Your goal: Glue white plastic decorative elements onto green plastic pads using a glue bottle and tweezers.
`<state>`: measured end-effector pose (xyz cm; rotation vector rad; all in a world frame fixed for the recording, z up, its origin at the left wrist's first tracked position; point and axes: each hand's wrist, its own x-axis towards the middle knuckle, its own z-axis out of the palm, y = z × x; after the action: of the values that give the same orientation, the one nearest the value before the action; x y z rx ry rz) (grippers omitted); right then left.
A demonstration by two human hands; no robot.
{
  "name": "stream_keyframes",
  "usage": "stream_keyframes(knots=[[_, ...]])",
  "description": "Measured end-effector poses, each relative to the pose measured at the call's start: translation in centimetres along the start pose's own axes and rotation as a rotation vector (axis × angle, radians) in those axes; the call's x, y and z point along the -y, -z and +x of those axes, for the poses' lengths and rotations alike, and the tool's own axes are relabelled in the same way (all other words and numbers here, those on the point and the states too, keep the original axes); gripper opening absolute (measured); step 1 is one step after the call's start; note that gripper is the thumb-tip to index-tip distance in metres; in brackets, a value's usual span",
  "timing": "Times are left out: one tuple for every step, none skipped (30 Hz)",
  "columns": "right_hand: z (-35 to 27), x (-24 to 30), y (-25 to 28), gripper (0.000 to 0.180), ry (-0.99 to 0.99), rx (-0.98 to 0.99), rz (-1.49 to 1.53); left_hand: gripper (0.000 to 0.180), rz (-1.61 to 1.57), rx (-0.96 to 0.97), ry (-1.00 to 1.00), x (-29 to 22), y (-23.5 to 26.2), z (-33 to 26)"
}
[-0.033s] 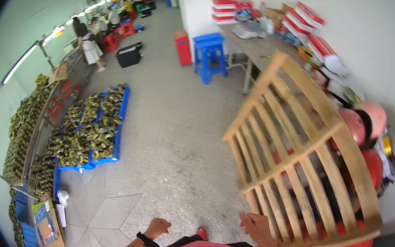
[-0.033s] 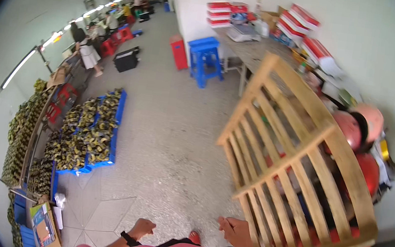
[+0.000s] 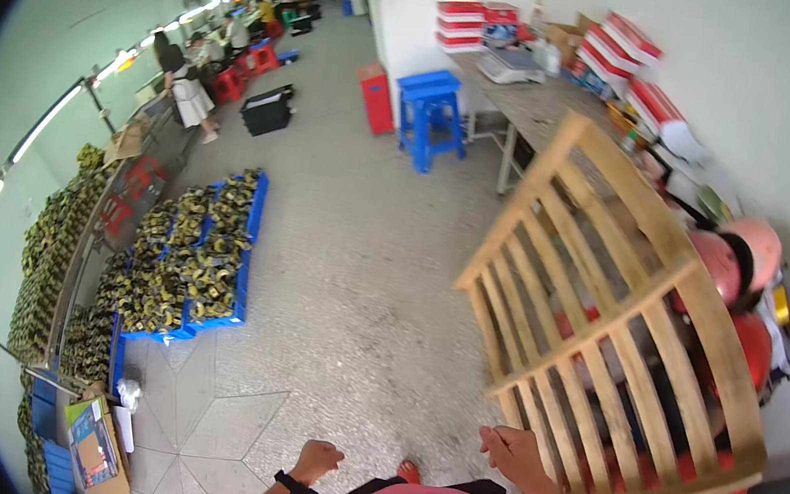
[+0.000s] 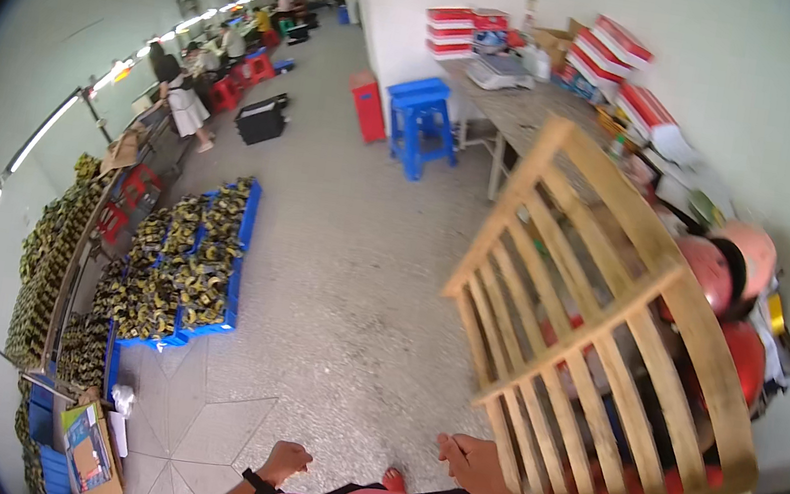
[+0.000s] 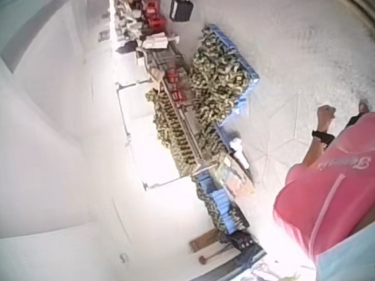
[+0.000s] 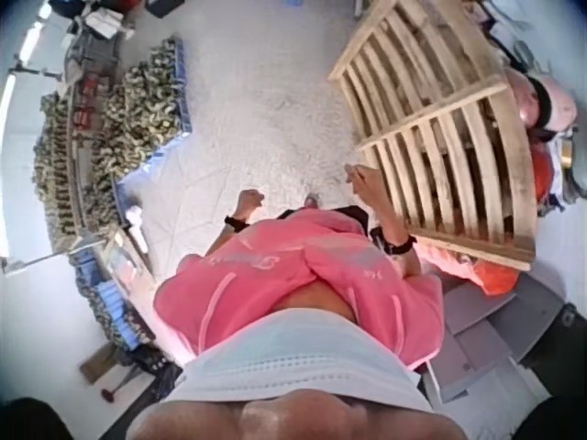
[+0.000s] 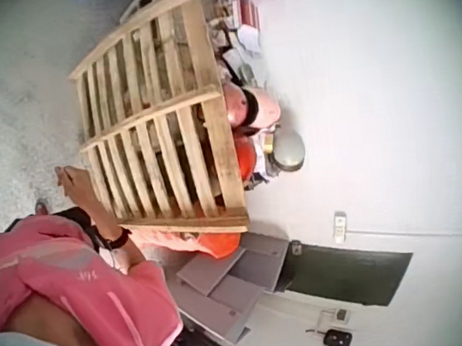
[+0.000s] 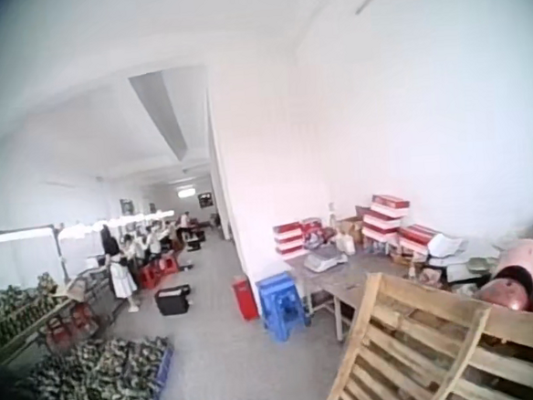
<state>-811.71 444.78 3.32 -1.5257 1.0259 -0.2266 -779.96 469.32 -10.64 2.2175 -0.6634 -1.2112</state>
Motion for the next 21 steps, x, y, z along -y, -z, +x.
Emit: stream_keyframes(knots=[[2.5,0.6,-1.2,0.028,0.010,0.011,-0.013,0.017,0.131,-0.073,-0.037,0.9,1.6,0.6],[5.5,0.5,-2.4,0.025,0.174,0.032,-0.050,0.017,0.067,-0.065,-0.036,2.1,2.7,1.7],[8.8,-0.1,-3.3,0.023,0.397,0.065,-0.058,0.015,-0.002,-0.062,-0.104,3.5,3.5,3.2],[12.1,-1.5,-4.0,0.026,0.377,0.124,-0.107,0.015,-0.056,-0.051,-0.182,5.2,4.0,5.2],[15.6,-3.4,-4.8,0.026,0.312,0.130,-0.169,0.015,-0.093,-0.077,-0.165,7.3,4.3,7.4],[19.2,-5.7,-5.9,0.032,0.297,0.056,-0.243,0.014,-0.331,0.101,-0.015,9.6,4.6,9.8],[22.5,-8.2,-6.8,0.038,0.287,-0.018,-0.310,0.020,-0.559,0.285,0.112,11.9,5.0,12.2],[25.4,-10.6,-7.1,0.046,0.195,0.001,-0.512,0.030,-0.663,0.384,0.180,14.2,5.3,14.4],[28.2,-12.8,-7.5,0.055,0.020,0.029,-0.735,0.041,-0.719,0.449,0.294,16.2,5.5,16.3],[30.4,-14.5,-8.0,0.069,-0.060,0.064,-0.674,0.044,-0.241,0.495,-0.010,17.5,5.4,18.3],[32.8,-15.4,-7.8,0.084,-0.265,0.112,-0.653,0.048,0.278,0.427,-0.224,18.1,5.6,20.2],[35.5,-15.9,-7.5,0.091,-0.469,0.211,-0.392,0.048,0.196,0.364,0.058,18.2,5.6,21.2],[37.4,-16.0,-7.5,0.097,-0.699,0.338,-0.122,0.048,0.027,0.300,0.262,17.5,6.0,22.5],[40.6,-15.0,-9.2,0.100,-0.873,0.289,0.024,0.047,-0.099,0.255,0.360,16.1,7.2,23.9],[43.8,-12.8,-8.4,0.100,-0.839,0.316,0.057,0.047,-0.190,0.227,0.399,13.9,8.9,25.4],[46.1,-10.2,-7.3,0.096,-0.794,0.417,0.025,0.047,-0.283,0.198,0.431,11.4,10.9,26.6],[48.4,-6.8,-6.8,0.092,-0.733,0.547,-0.003,0.047,-0.378,0.175,0.453,8.6,13.5,27.9],[50.7,-3.1,-6.5,0.092,-0.748,0.555,-0.031,0.047,-0.492,0.148,0.476,5.9,16.1,28.9],[53.9,1.3,-5.8,0.075,-0.720,0.557,-0.029,0.047,-0.624,0.125,0.503,3.3,18.5,29.9],[57.9,6.0,-5.0,0.058,-0.684,0.573,-0.050,0.047,-0.766,0.103,0.537,0.9,20.7,30.7],[62.3,10.6,-4.6,0.040,-0.621,0.637,-0.056,0.048,-0.911,0.081,0.583,-1.1,22.4,31.2]])
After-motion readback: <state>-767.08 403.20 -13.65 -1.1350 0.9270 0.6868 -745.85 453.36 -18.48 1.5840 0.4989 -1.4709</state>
